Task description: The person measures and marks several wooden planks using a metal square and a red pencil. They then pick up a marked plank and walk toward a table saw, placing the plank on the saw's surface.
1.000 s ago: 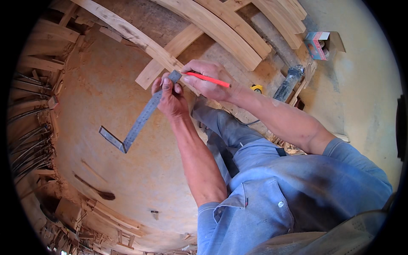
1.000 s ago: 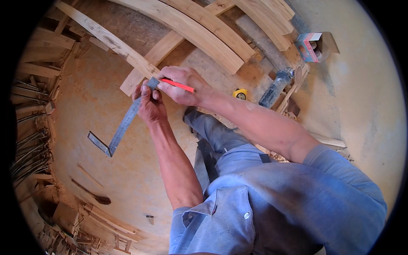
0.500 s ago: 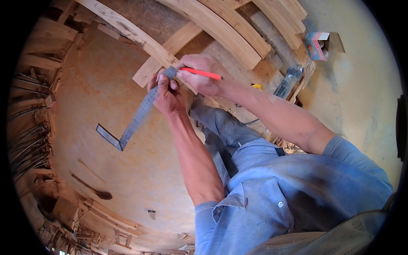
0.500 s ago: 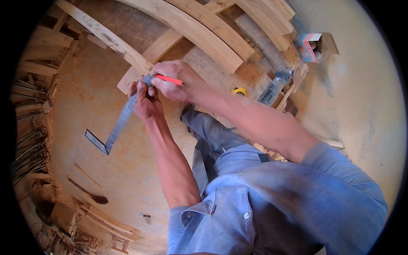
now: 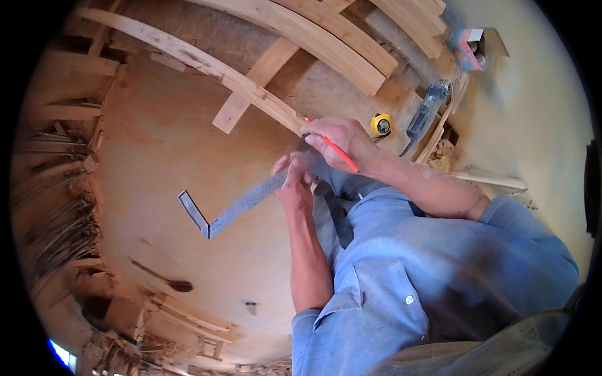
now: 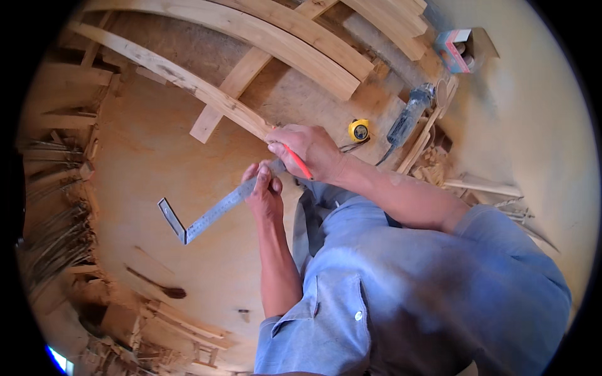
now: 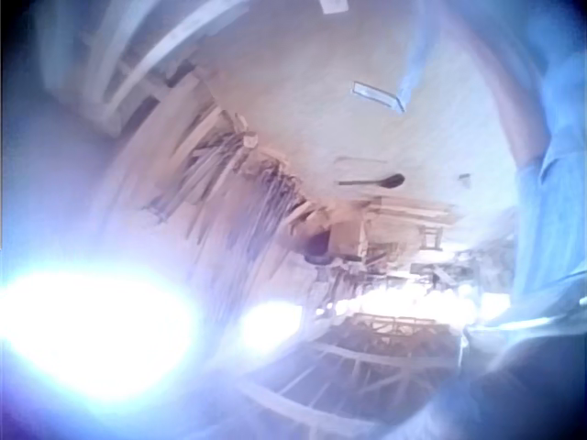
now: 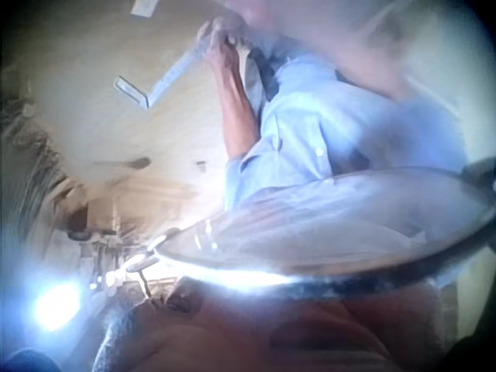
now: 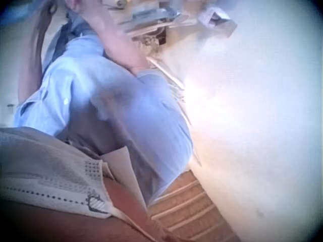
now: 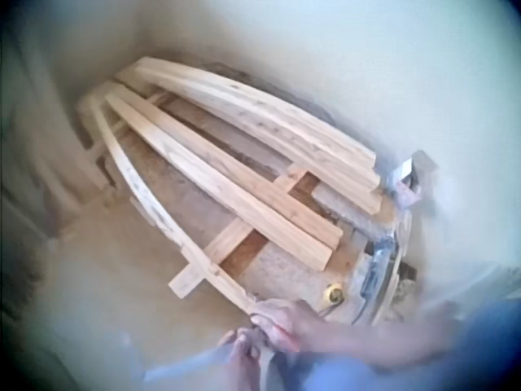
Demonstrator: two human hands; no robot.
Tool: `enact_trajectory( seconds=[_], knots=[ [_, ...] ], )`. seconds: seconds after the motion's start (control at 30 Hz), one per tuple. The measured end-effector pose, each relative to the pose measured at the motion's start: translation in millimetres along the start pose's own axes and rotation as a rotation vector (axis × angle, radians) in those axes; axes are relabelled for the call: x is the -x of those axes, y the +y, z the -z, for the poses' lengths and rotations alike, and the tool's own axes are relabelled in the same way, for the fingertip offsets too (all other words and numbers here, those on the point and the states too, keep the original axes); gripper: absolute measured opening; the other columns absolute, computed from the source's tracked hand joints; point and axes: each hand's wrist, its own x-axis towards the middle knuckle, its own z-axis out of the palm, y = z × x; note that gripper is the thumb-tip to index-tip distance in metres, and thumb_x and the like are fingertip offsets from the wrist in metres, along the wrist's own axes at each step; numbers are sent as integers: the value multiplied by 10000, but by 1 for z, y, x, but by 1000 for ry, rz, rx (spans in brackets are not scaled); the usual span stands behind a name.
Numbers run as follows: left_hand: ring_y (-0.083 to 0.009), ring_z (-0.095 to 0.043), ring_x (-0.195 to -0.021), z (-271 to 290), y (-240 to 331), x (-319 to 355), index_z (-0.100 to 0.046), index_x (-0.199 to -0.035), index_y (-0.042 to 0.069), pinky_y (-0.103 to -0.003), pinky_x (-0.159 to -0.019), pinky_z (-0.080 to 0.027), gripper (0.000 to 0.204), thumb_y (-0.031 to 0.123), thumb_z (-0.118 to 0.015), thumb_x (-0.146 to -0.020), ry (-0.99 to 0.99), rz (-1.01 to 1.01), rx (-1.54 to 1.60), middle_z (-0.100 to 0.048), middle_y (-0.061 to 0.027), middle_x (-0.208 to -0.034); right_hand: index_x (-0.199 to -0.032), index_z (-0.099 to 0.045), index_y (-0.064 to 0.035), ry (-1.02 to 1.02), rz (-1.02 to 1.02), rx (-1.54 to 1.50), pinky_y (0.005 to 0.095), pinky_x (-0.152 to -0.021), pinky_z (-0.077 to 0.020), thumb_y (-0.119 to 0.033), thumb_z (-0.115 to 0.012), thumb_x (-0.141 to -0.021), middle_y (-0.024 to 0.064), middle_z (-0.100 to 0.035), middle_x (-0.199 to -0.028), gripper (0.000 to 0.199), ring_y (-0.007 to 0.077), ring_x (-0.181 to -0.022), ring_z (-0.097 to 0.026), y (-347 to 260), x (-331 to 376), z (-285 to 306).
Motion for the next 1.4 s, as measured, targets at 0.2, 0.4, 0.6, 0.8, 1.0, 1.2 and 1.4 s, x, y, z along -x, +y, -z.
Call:
enact_trajectory(
  seconds=[0.2,0.4,0.6,0.8,1.0,1.2,1.4],
  knots=[
    [-136,-537,-600,26,65,13,-517,-1203,59,-242,-467,-401,354,6,-694,-900,64,-15,-210,-674,-167,-1012,-1236,-542,-31,139,-164,-6,472,-863,-517,-260,-752,-847,210,-640,-1082,497,402,-1031,-630,24,-8,-27],
    [-122,-476,-545,-9,122,-4,-541,-1145,58,-247,-448,-377,259,-5,-651,-920,-32,-48,-408,-674,-166,-1008,-1314,-471,-45,23,-374,-44,490,-934,-502,-305,-803,-787,217,-603,-1178,675,410,-1083,-604,31,-25,-58],
    [-115,-466,-508,-62,153,-50,-554,-1124,59,-235,-426,-354,228,-9,-634,-921,-193,7,-596,-684,-171,-1002,-1264,-503,-36,151,-263,-167,473,-920,-511,-238,-830,-719,208,-606,-1157,667,416,-1079,-605,53,-27,-79],
    [-116,-484,-500,-95,184,-121,-595,-1084,64,-233,-422,-350,186,3,-640,-915,-426,129,-818,-702,-178,-1002,-1085,-592,-31,227,-360,-364,450,-853,-529,-143,-839,-652,193,-633,-1059,510,384,-1034,-624,51,-21,-79],
    [-107,-515,-534,-130,222,-188,-607,-1097,67,-215,-421,-343,197,27,-666,-913,-767,328,-1016,-709,-142,-997,-1143,-601,-44,389,-559,-481,376,-894,-516,-129,-824,-655,118,-632,-1065,543,256,-1015,-642,30,32,-88],
    [-83,-485,-515,-185,244,-218,-572,-1124,41,-218,-419,-347,226,2,-631,-909,-942,433,-1375,-687,-102,-968,-1249,-584,-39,1164,-866,-432,376,-914,-517,-113,-783,-748,135,-663,-1092,543,248,-1013,-653,-31,22,-155],
    [-97,-521,-515,-207,226,-226,-604,-1068,34,-213,-427,-397,169,15,-654,-908,-1149,523,-1528,-694,-127,-991,-1141,-611,-18,1671,-1073,-501,401,-837,-526,-146,-735,-784,178,-676,-1004,399,324,-928,-669,-86,-23,-243]
  ],
)
